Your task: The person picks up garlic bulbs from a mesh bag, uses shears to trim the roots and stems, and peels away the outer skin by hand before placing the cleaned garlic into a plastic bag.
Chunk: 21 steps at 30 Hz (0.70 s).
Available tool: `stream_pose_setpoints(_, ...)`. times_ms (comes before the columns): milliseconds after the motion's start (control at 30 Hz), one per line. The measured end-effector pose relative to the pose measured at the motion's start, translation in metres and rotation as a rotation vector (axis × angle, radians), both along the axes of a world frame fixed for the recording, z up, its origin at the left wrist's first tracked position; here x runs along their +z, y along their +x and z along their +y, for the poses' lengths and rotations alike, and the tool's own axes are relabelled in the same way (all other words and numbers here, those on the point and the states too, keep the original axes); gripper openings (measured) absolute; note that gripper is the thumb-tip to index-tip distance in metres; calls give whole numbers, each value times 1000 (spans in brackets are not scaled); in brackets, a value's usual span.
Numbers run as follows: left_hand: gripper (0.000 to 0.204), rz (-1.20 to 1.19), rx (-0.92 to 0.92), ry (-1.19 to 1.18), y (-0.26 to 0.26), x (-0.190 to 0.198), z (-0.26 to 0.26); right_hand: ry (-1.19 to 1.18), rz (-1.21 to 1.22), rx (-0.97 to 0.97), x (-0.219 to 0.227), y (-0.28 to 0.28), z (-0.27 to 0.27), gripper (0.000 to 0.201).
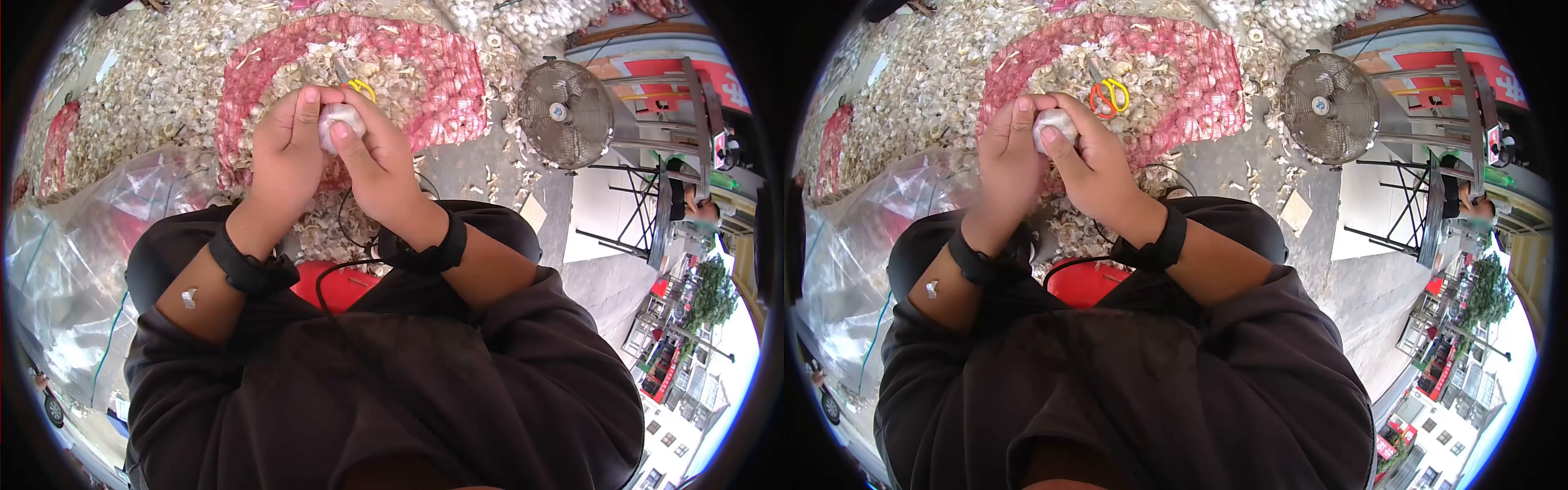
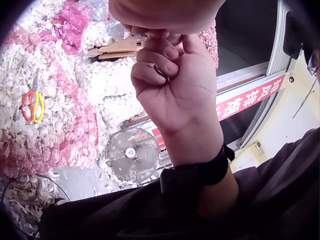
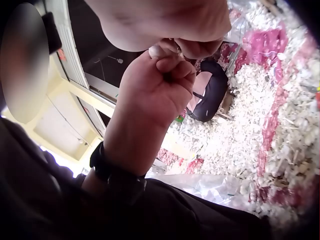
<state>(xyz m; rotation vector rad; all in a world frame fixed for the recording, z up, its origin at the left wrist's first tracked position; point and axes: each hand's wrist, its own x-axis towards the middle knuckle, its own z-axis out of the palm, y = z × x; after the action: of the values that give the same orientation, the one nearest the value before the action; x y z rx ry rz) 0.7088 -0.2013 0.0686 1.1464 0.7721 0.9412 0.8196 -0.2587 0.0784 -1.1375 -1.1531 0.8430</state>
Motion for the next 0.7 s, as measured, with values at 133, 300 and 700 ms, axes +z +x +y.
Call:
stream_pose_setpoints(133, 37, -142, 214, -24, 19, 25, -12, -124, -43, 30, 9, 8, -7, 32)
stream_pose_setpoints(300, 45, -176, -199, -260, 12, 11, -13, -117, 167, 22, -2, -4, -11, 32)
stream_pose_setpoints(700, 44, -83, -41, -204, 4, 14, -17, 52, -78, -12, 8, -13, -4, 33)
